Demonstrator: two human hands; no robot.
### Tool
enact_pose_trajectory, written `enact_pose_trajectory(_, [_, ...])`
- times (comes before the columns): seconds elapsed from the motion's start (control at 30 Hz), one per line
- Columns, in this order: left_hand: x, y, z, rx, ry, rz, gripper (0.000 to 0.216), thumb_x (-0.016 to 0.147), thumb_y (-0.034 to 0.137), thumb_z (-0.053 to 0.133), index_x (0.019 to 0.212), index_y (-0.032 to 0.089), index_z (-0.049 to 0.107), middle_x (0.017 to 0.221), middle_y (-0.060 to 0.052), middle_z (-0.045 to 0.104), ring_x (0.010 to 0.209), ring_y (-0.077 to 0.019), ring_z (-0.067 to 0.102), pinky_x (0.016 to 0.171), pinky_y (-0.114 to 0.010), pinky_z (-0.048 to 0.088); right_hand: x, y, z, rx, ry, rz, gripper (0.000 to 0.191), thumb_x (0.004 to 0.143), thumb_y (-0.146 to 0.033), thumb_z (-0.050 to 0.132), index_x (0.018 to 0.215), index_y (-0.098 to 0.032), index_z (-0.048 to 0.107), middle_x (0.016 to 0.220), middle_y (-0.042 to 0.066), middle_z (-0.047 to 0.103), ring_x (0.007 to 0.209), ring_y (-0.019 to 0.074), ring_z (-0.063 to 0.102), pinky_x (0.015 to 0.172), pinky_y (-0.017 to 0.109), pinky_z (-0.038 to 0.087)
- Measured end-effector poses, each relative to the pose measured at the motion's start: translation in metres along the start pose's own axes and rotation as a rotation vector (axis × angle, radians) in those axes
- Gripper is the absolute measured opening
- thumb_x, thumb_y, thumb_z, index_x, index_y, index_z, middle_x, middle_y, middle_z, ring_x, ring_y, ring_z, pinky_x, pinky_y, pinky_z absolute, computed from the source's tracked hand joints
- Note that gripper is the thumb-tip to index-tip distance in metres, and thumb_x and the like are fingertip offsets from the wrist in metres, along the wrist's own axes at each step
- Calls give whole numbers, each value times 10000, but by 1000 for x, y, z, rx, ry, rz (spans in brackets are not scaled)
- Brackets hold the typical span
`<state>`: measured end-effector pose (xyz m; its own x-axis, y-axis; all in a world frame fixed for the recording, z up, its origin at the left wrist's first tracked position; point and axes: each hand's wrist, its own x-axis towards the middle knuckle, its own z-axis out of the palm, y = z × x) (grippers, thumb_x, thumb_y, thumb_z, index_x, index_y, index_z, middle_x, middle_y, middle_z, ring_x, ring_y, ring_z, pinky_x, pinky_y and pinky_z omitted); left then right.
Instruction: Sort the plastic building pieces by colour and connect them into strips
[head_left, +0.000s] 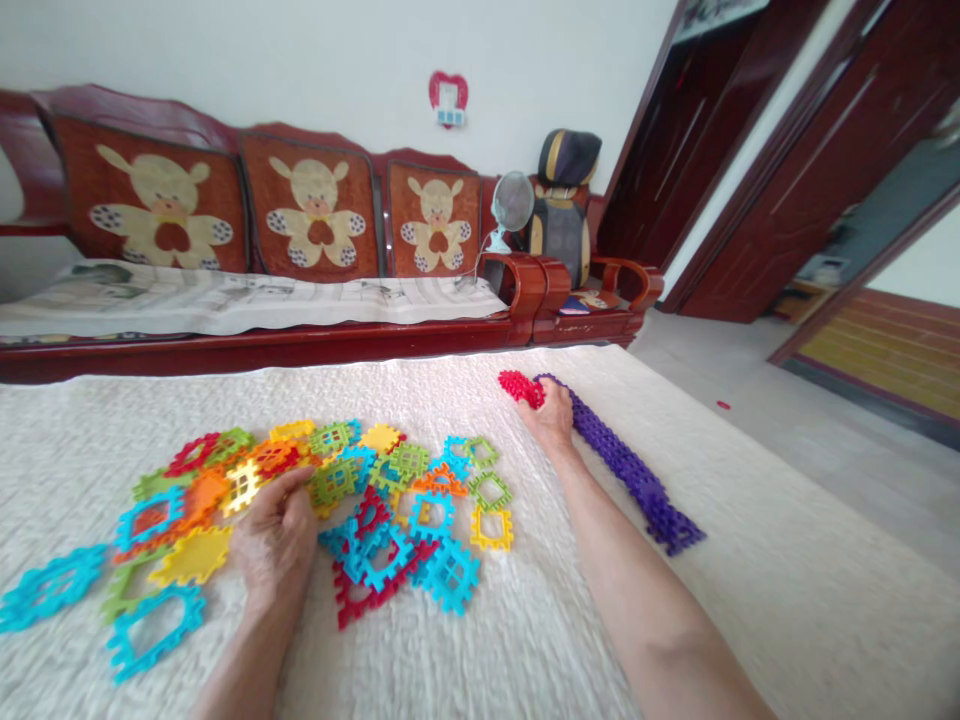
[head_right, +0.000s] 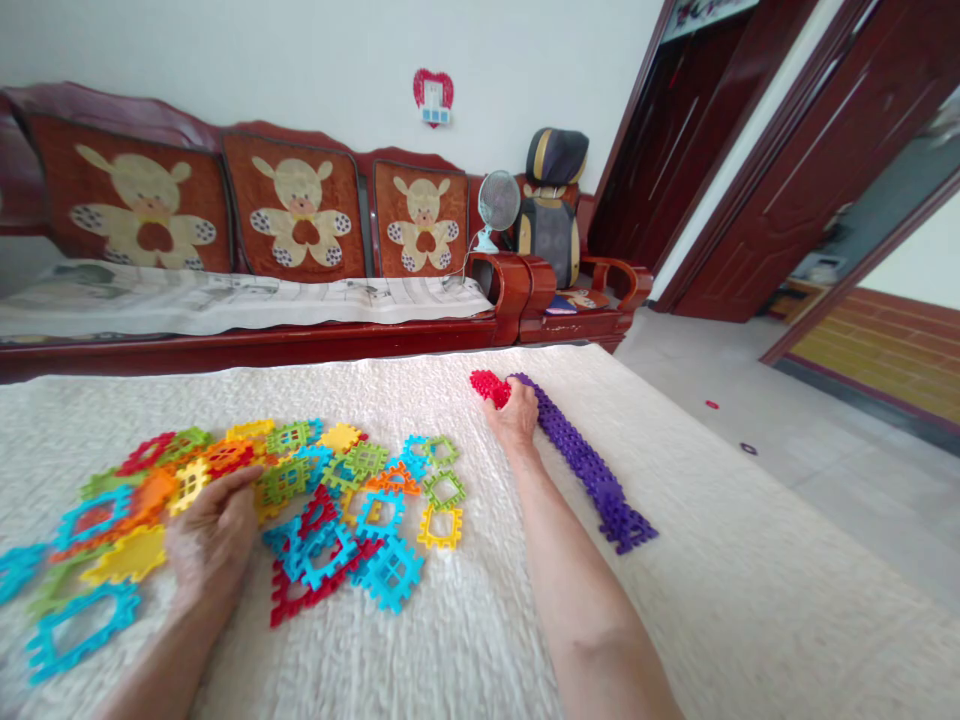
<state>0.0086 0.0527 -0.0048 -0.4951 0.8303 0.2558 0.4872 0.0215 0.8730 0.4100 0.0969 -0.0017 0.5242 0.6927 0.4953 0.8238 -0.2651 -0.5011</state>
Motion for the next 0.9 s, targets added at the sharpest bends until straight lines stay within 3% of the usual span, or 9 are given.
enact_pose_trajectory(0.7, [-1,2,-2,11,-24,-24,354,722,332,527,947,217,774,613,5,627,564,-172,522,597,-311,441,0,-5,5,-40,-75,19,515,814,-369,611,1263,-117,583,1159,179,598,1086,324,551,1006,444,431])
enact_pose_trajectory(0.8, [-1,3,-2,17,-16,-32,347,717,319,534,944,213,774,607,9,614,558,-163,513,607,-304,449,0,-6,4,-14,-30,7,517,785,-363,636,1233,-106,596,1155,187,597,1086,335,549,1008,472,437])
enact_pose_trajectory(0.9, [-1,4,-1,6,-5,-25,331,726,295,528,929,202,771,609,8,611,560,-154,514,642,-301,472,-1,-15,1,69,87,-128,453,799,-323,608,1198,-108,608,1152,187,607,1122,332,542,1030,481,435])
